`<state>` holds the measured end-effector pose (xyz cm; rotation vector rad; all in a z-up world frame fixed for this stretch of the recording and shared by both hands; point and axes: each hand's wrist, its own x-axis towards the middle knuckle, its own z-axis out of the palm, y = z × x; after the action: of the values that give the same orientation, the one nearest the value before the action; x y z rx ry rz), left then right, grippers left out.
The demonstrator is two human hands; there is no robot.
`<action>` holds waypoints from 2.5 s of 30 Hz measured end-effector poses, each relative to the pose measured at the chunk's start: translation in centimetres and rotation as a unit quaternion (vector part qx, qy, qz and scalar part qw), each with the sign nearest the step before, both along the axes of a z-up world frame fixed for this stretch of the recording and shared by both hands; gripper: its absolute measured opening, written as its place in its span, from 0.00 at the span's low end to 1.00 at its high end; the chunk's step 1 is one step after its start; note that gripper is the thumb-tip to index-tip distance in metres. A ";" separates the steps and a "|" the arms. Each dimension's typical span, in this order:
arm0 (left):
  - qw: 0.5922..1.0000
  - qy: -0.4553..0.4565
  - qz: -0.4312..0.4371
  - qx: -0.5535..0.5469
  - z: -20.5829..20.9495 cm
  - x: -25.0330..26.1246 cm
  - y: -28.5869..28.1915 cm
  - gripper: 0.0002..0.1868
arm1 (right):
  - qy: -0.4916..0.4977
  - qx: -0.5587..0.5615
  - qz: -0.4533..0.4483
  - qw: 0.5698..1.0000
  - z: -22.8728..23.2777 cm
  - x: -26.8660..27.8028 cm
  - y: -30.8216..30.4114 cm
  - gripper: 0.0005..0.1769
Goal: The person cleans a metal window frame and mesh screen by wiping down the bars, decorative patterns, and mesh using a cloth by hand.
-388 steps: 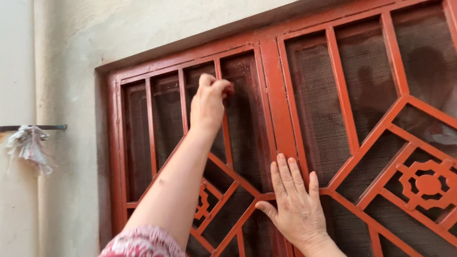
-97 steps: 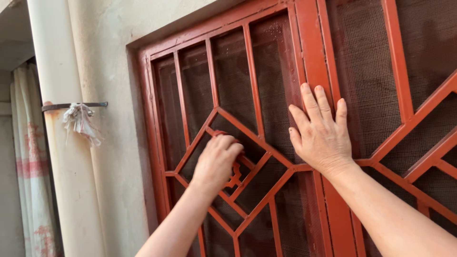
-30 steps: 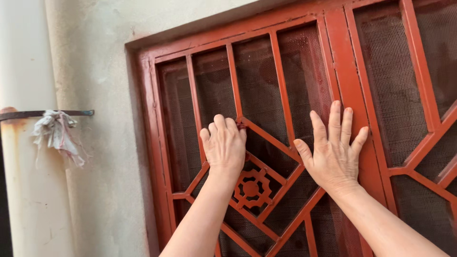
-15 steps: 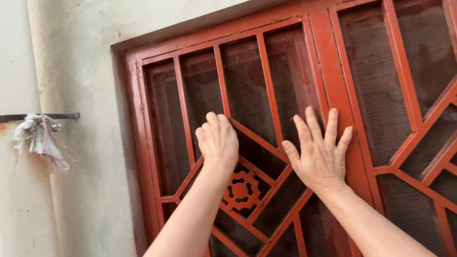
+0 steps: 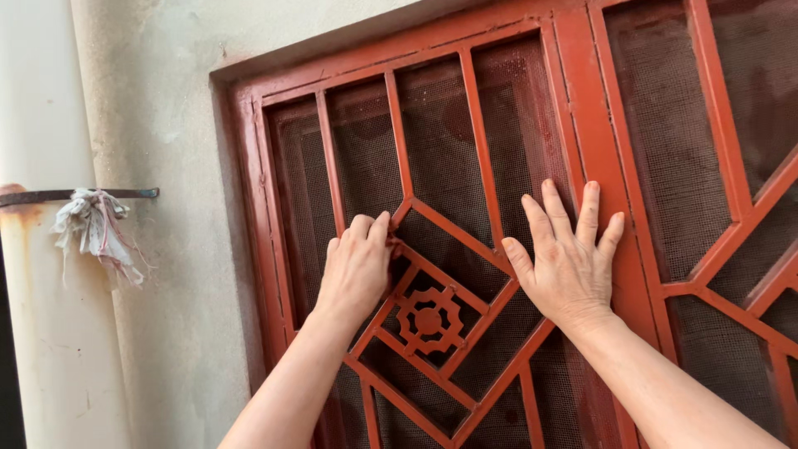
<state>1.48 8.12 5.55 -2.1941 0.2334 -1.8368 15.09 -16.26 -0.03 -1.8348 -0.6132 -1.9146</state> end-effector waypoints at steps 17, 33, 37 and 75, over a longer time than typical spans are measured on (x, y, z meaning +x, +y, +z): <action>0.980 0.092 0.010 -0.175 -1.7 -2.6 1.3 0.18 | -0.017 0.012 0.009 1.000 -0.1 -0.2 0.1 0.38; 0.997 -0.053 0.029 -0.052 5.1 3.9 3.2 0.33 | -0.027 0.018 -0.049 0.998 -0.2 0.5 0.3 0.35; 0.993 -0.074 0.026 -0.084 9.2 5.1 3.2 0.33 | -0.029 0.019 -0.041 0.999 -0.1 0.5 0.3 0.34; 0.988 0.077 0.005 -0.135 2.8 -0.2 2.1 0.28 | -0.063 -0.015 0.021 0.998 -1.1 -0.5 -0.5 0.39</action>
<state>1.31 10.20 8.34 -2.5164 0.0008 -1.7845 14.58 -16.73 -1.13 -1.7137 -0.7189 -2.0145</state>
